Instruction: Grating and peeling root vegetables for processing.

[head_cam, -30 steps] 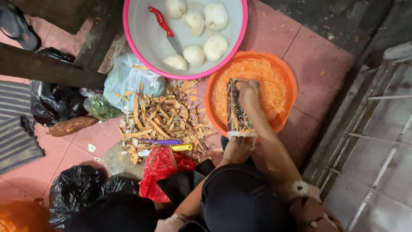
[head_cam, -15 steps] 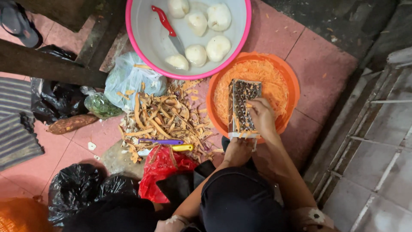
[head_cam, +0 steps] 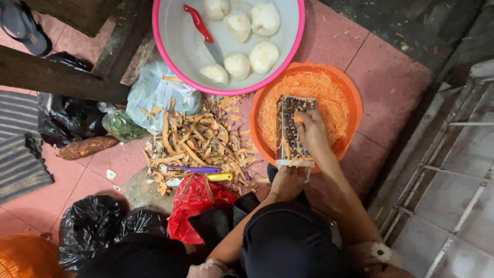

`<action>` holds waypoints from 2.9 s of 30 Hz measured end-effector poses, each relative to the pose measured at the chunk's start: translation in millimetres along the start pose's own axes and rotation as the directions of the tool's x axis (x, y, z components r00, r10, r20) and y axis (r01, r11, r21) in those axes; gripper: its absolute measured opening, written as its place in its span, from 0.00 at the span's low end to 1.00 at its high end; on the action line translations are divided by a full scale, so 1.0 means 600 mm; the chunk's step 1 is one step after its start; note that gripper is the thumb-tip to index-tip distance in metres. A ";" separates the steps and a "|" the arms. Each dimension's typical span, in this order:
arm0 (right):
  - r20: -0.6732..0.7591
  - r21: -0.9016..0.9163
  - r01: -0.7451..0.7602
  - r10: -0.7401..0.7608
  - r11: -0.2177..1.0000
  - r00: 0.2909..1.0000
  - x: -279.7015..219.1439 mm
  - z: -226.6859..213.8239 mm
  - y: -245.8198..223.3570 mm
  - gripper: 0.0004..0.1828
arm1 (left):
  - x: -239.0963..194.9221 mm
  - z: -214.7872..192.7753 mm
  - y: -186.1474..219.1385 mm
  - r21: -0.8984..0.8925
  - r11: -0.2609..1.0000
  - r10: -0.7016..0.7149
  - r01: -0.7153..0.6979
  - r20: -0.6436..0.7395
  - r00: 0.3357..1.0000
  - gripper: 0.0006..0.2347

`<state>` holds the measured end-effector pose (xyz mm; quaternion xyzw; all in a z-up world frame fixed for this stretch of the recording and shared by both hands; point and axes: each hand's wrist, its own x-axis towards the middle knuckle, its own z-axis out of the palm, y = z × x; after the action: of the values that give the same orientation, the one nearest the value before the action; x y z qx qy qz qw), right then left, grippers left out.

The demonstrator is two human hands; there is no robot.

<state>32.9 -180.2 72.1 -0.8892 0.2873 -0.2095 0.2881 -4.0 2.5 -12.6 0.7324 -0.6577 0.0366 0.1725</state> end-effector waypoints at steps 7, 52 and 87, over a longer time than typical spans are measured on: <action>0.021 0.052 0.090 -0.091 0.995 0.996 -0.028 0.015 0.000 0.13 | -0.001 0.013 0.007 -0.021 1.000 -0.019 0.018 -0.047 0.999 0.16; -0.088 0.183 0.169 -0.155 0.968 0.984 0.014 0.040 -0.020 0.10 | -0.004 0.010 0.005 -0.037 0.999 0.012 -0.014 -0.038 0.999 0.13; 0.030 0.026 0.024 -0.025 0.999 0.999 0.080 0.100 0.083 0.10 | -0.020 0.085 0.018 -0.042 0.999 -0.039 0.035 -0.090 0.995 0.12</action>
<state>81.5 -220.6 5.8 -0.8918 0.2693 -0.2033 0.3013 -25.1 -2.0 -61.4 0.7383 -0.6362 0.0533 0.2175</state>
